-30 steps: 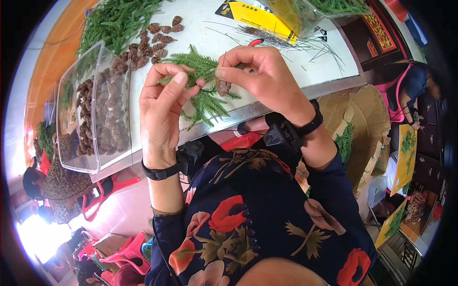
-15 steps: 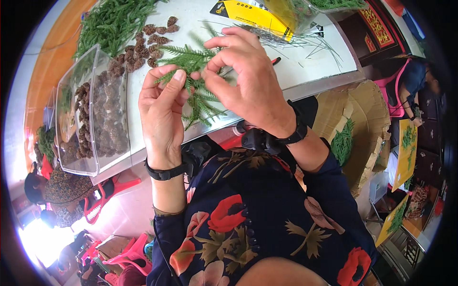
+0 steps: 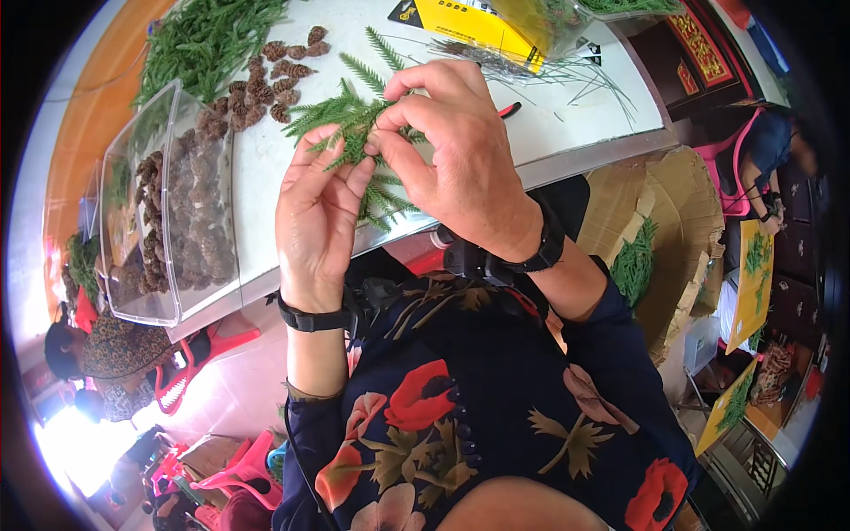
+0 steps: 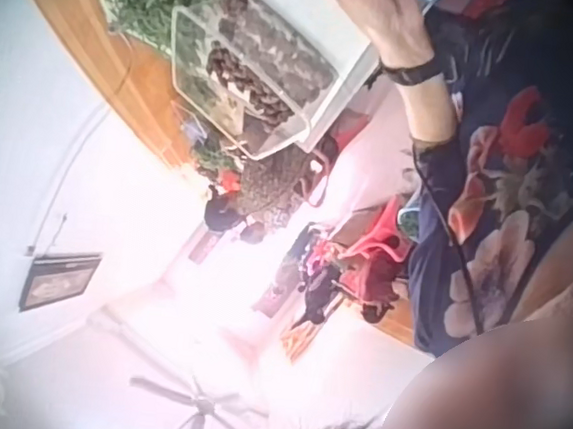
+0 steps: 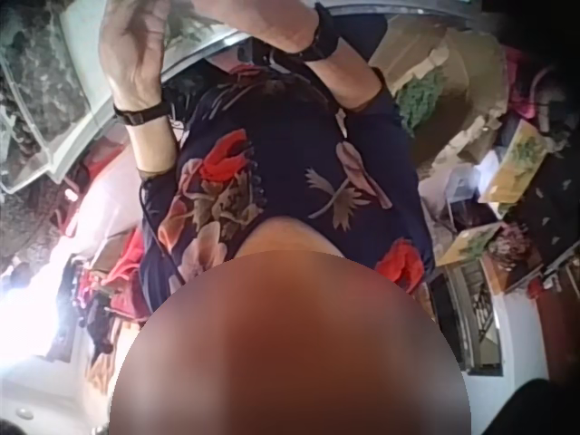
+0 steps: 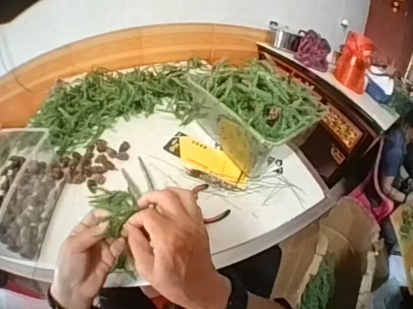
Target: The recorder is trimming and assembling artificial green stems and pine cones into decorative pieces.
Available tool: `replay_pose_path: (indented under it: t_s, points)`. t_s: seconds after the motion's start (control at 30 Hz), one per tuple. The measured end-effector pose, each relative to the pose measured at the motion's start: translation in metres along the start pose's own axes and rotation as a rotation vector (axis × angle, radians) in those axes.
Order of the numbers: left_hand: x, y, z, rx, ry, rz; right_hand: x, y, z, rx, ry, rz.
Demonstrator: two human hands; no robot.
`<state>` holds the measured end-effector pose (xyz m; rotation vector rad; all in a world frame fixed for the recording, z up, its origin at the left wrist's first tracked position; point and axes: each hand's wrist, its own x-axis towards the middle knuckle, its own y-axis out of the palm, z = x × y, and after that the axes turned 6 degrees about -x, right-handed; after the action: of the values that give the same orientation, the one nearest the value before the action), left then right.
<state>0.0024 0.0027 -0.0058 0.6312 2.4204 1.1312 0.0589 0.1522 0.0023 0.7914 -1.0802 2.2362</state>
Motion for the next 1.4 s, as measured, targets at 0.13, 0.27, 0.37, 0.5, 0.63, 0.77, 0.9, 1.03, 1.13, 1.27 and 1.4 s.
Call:
replay_pose_path:
  t_s: [0.13,0.27,0.37,0.5,0.63,0.77,0.9,1.03,1.13,1.27,1.4]
  points:
    - [-0.001,-0.004,-0.003,-0.010,-0.001,0.020,-0.004,-0.001,-0.002,0.047,0.018,0.050]
    - [0.000,-0.010,-0.010,-0.016,-0.036,0.017,-0.006,-0.009,-0.004,0.141,-0.014,0.112]
    - [0.000,-0.016,-0.014,-0.068,-0.085,0.035,-0.008,-0.010,-0.002,0.197,-0.010,0.164]
    - [0.000,-0.015,-0.016,-0.189,-0.165,0.050,-0.012,-0.011,-0.003,0.257,0.065,0.226]
    - [-0.001,-0.004,-0.014,-0.206,-0.156,-0.044,-0.012,-0.014,-0.003,0.333,0.181,0.270]
    - [-0.005,-0.001,-0.013,-0.093,-0.093,-0.051,-0.010,-0.018,-0.001,0.433,0.291,0.337]
    - [-0.008,0.002,-0.012,0.060,-0.009,-0.048,-0.009,-0.019,-0.001,0.460,0.301,0.343]
    - [-0.011,0.010,-0.009,0.300,0.182,-0.061,-0.011,-0.018,0.000,0.399,0.241,0.271]
    - [-0.013,0.016,-0.007,0.499,0.360,-0.039,-0.012,-0.021,0.000,0.324,0.179,0.245]
    - [-0.015,0.019,-0.009,0.597,0.486,-0.044,-0.014,-0.024,-0.001,0.354,0.141,0.231]
    - [-0.010,0.006,-0.024,0.564,0.483,-0.100,-0.015,-0.030,-0.004,0.381,0.184,0.236]
